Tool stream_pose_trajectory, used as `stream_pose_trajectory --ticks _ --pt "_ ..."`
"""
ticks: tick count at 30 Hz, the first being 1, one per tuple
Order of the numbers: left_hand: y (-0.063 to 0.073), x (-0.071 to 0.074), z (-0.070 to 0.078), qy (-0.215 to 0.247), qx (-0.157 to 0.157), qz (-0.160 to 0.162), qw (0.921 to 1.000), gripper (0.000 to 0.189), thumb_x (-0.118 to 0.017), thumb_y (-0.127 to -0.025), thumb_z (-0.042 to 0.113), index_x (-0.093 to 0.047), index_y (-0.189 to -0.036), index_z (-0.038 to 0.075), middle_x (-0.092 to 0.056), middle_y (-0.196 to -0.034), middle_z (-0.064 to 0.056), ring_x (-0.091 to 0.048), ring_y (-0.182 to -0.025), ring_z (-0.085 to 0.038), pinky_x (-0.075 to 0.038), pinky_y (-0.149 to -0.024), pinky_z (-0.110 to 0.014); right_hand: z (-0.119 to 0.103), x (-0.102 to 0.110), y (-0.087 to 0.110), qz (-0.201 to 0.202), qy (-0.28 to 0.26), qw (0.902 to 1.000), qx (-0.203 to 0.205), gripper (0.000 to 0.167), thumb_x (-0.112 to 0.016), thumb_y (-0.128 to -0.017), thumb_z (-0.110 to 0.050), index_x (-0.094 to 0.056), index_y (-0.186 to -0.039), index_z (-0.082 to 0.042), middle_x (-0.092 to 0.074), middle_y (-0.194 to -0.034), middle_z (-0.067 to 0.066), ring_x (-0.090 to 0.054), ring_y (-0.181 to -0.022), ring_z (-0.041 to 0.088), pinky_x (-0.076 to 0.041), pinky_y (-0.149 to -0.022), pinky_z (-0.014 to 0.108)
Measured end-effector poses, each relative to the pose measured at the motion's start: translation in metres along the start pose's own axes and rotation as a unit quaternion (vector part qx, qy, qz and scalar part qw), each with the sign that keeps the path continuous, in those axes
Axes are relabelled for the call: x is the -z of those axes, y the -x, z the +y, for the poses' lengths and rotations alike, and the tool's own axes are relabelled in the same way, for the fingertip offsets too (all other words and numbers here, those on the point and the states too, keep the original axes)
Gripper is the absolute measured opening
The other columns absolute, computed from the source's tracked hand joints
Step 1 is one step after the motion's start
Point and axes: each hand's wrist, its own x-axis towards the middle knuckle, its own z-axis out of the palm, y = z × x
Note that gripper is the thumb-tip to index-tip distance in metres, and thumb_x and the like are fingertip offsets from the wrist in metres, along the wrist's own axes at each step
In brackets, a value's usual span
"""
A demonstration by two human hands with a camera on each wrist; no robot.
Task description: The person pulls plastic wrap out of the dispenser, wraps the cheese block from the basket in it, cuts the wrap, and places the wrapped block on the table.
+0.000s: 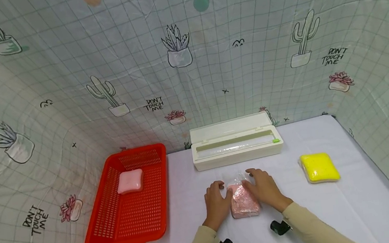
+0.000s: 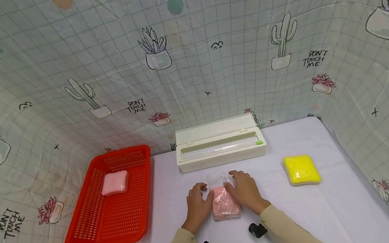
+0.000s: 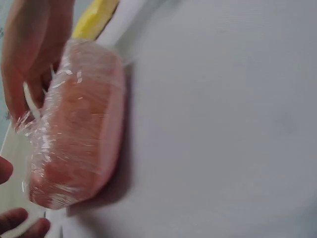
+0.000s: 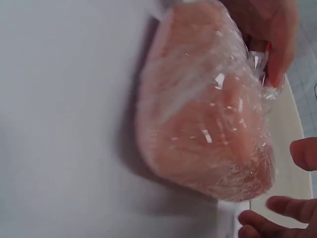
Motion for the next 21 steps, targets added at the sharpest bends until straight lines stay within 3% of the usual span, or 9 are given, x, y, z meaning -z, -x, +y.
stream_pose_trajectory --ticks 3,8,15,19,21 --pt "-0.01 -0.003 0.001 0.007 0.027 -0.009 0.9996 0.033 -0.071 -0.098 0.023 -0.062 -0.12 0.001 -0.064 -0.103 -0.008 -0.054 -0.097 -0.026 -0.038 -0.088 -0.043 0.0 -0.003 -0.013 -0.029 -0.003 0.9988 -0.038 0.041 -0.068 -0.1 -0.021 -0.065 -0.126 0.011 -0.071 -0.108 0.025 -0.069 -0.099 0.042 -0.055 -0.086 0.057" --pt "-0.021 -0.004 0.001 -0.001 0.039 -0.017 0.9991 0.037 -0.074 -0.095 0.024 -0.063 -0.121 0.001 -0.067 -0.096 -0.006 -0.057 -0.095 -0.028 -0.039 -0.088 -0.045 -0.001 -0.007 -0.028 -0.049 -0.029 0.9955 -0.076 0.039 -0.07 -0.099 -0.023 -0.067 -0.12 0.009 -0.07 -0.094 0.015 -0.067 -0.085 0.029 -0.055 -0.078 0.048" --pt "-0.028 -0.002 0.001 0.044 0.049 -0.033 0.9972 0.044 -0.076 -0.093 0.019 -0.057 -0.129 0.002 -0.072 -0.102 -0.008 -0.058 -0.093 -0.023 -0.039 -0.091 -0.043 -0.002 -0.006 -0.036 -0.046 -0.133 0.9835 -0.114 0.036 -0.075 -0.089 -0.007 -0.067 -0.116 0.016 -0.067 -0.083 0.011 -0.059 -0.074 0.018 -0.049 -0.069 0.032" --pt "-0.028 0.002 0.002 0.08 0.052 -0.043 0.9946 0.052 -0.077 -0.091 0.016 -0.053 -0.135 0.002 -0.074 -0.109 -0.009 -0.062 -0.096 -0.024 -0.038 -0.094 -0.043 -0.003 -0.002 -0.033 -0.052 -0.185 0.9728 -0.129 0.031 -0.074 -0.087 -0.001 -0.069 -0.113 0.015 -0.069 -0.086 0.011 -0.059 -0.076 0.015 -0.048 -0.068 0.027" --pt "-0.029 0.003 0.002 0.097 0.054 -0.052 0.9924 0.055 -0.076 -0.091 0.014 -0.051 -0.138 0.0 -0.075 -0.11 -0.009 -0.062 -0.098 -0.024 -0.037 -0.096 -0.044 -0.002 -0.001 -0.031 -0.056 -0.196 0.9719 -0.117 0.026 -0.072 -0.087 0.001 -0.071 -0.11 0.012 -0.071 -0.091 0.012 -0.061 -0.08 0.015 -0.05 -0.072 0.027"
